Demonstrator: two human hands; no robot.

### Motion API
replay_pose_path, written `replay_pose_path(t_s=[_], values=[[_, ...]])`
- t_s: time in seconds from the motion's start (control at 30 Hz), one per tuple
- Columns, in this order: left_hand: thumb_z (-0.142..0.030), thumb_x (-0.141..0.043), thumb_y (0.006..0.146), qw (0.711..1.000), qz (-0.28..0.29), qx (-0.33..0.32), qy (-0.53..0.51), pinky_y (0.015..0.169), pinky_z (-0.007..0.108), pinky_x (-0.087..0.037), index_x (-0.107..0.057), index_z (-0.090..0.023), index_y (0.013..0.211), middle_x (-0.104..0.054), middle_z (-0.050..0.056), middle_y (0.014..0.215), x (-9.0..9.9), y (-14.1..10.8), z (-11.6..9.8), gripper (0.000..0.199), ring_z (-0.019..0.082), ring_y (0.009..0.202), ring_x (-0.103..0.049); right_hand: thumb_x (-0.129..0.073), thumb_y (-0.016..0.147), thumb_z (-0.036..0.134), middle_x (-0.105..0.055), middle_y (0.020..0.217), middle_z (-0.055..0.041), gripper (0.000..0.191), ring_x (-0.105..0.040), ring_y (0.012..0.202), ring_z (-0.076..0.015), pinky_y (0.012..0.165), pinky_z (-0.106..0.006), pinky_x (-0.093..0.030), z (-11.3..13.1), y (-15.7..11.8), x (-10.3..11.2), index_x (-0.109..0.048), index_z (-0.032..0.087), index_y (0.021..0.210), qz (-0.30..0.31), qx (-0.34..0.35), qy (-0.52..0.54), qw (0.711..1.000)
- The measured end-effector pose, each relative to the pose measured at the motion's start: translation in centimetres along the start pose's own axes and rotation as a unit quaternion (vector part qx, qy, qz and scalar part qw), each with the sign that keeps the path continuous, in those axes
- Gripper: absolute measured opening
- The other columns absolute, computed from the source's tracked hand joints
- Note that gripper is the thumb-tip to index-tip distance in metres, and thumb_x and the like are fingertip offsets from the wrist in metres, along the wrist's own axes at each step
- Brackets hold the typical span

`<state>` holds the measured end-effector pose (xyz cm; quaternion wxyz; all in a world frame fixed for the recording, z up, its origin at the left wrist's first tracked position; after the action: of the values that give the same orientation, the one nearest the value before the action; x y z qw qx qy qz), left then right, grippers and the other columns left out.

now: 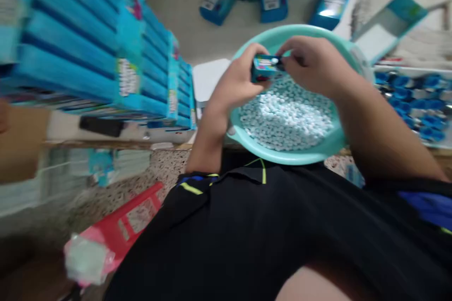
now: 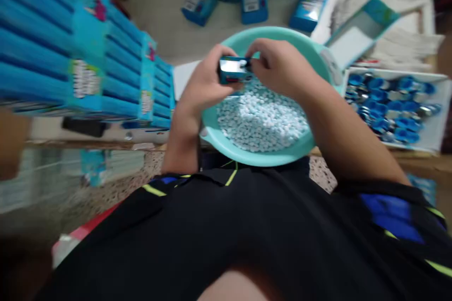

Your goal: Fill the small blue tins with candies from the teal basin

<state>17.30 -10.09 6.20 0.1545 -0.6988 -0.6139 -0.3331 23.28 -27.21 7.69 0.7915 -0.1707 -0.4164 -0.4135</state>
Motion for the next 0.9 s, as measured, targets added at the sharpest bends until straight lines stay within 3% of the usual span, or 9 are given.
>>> replay_pose_path(t_s=[0.13, 0.3, 0.5, 0.73, 0.9], values=[[-0.017, -0.079, 0.073, 0.999, -0.023, 0.019, 0.023, 0.088, 0.033, -0.049, -0.055, -0.021, 0.12, -0.065, 0.0, 0.107, 0.6, 0.5, 0.6, 0.053, 0.018, 0.096, -0.062, -0.055, 0.092, 0.031, -0.058, 0.073, -0.0006, 0.023, -0.05, 0.069, -0.02, 0.063, -0.032, -0.034, -0.3, 0.9, -0.3, -0.063, 0.028, 0.114, 0.016, -0.011, 0.016, 1.0], [-0.028, -0.08, 0.073, 0.997, -0.029, 0.062, 0.018, 0.081, 0.033, -0.052, -0.057, -0.024, 0.12, -0.067, 0.001, 0.105, 1.2, 0.4, 0.7, 0.051, 0.021, 0.094, -0.066, -0.049, 0.095, 0.024, -0.058, 0.074, 0.0001, 0.031, -0.049, 0.068, -0.0176, 0.064, -0.032, -0.033, 0.1, 1.3, -0.4, -0.06, 0.023, 0.123, -0.002, 0.034, 0.01, 0.999], [-0.037, -0.075, 0.078, 0.994, 0.002, 0.103, 0.029, 0.075, 0.036, -0.054, -0.056, -0.026, 0.118, -0.07, 0.004, 0.102, 1.6, 0.2, 0.9, 0.046, 0.025, 0.089, -0.069, -0.039, 0.1, 0.028, -0.064, 0.084, -0.0032, 0.033, -0.053, 0.075, -0.019, 0.066, -0.032, -0.034, 0.5, 1.4, -0.9, -0.063, 0.025, 0.123, 0.033, 0.049, -0.001, 0.998], [-0.04, -0.075, 0.076, 0.996, -0.004, 0.088, 0.03, 0.079, 0.04, -0.055, -0.057, -0.03, 0.117, -0.071, 0.003, 0.103, 1.6, 0.6, 1.2, 0.045, 0.027, 0.09, -0.068, -0.038, 0.099, 0.032, -0.069, 0.088, -0.0037, 0.038, -0.055, 0.077, -0.0214, 0.066, -0.033, -0.033, 0.4, 1.6, -0.6, -0.062, 0.028, 0.128, 0.037, 0.038, -0.059, 0.997], [-0.055, -0.075, 0.07, 0.993, -0.015, 0.109, 0.041, 0.075, 0.046, -0.053, -0.054, -0.045, 0.11, -0.065, -0.007, 0.091, 1.8, 1.0, 1.1, 0.046, 0.029, 0.086, -0.065, -0.036, 0.095, 0.037, -0.073, 0.101, 0.0064, 0.039, -0.059, 0.091, -0.0204, 0.07, -0.029, -0.038, 1.4, 1.4, 0.2, -0.062, 0.04, 0.123, 0.032, 0.042, -0.134, 0.99]])
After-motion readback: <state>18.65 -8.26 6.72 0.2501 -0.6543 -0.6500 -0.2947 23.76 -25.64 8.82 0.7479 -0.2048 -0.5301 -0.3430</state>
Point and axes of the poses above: each hand's wrist, its own y-axis towards the middle knuckle, its own x-axis out of the back of the hand, z = x × y, the point moved 4 cm from there along y, towards the middle knuckle
